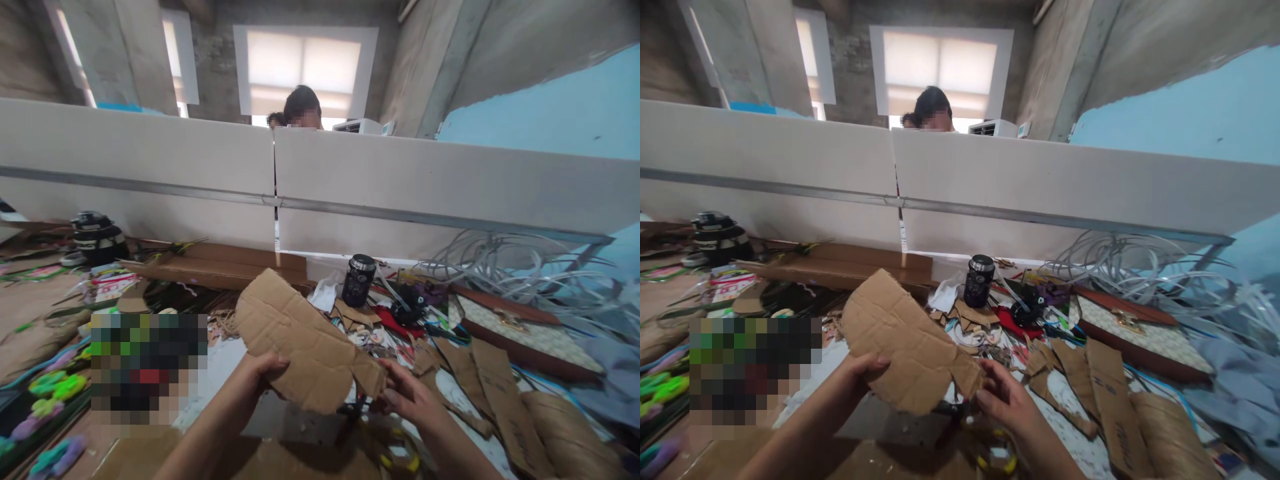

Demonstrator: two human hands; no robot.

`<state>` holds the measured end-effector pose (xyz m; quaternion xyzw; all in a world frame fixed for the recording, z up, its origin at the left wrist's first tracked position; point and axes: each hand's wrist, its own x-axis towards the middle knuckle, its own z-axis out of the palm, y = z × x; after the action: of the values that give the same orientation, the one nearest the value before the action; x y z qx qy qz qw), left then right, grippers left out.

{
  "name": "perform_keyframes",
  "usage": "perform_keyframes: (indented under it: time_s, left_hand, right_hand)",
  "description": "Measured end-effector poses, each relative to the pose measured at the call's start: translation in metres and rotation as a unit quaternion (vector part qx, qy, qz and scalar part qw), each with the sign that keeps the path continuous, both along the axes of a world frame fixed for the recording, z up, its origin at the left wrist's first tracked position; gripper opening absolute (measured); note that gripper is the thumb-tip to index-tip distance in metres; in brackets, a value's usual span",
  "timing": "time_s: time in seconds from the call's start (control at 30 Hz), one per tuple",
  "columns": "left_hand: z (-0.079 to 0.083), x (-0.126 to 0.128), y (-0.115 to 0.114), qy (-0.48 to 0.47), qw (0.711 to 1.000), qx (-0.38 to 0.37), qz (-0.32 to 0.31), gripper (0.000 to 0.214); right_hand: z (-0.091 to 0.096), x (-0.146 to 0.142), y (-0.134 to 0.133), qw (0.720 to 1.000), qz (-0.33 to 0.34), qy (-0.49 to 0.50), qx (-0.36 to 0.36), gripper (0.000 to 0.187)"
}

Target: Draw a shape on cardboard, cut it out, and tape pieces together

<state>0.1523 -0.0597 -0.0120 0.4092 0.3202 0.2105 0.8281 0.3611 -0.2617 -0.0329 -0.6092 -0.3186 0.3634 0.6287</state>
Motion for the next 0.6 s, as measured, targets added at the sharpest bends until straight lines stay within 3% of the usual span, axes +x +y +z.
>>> perform_keyframes:
  time_s: [0.1,0.2,0.3,0.43,0.6]
  left_hand:
    - [-0.003,0.009,-0.026,-0.029,0.999,-0.022,-0.008,0.053]
    - [-0.011,0.024,-0.048,-0.076,0.996,-0.042,0.001,0.064]
    - [-0.02,0.036,-0.062,-0.082,0.995,-0.045,-0.023,0.065]
    - [-0.029,0.041,-0.066,-0.091,0.994,-0.059,-0.034,0.056]
    - [-0.03,0.039,-0.049,-0.074,0.996,-0.04,-0.026,0.058]
  right_hand:
    - [0.001,-0.022,0.009,0.986,0.0,0.162,0.033,0.065]
    - [0.005,-0.041,0.011,0.978,-0.045,0.201,0.036,0.054]
    - [0.002,-0.048,0.013,0.98,-0.057,0.184,0.056,0.048]
    - [-0.005,-0.041,0.014,0.99,0.013,0.123,0.069,0.051]
    - [0.009,-0.024,0.006,0.993,0.09,-0.08,0.013,0.032]
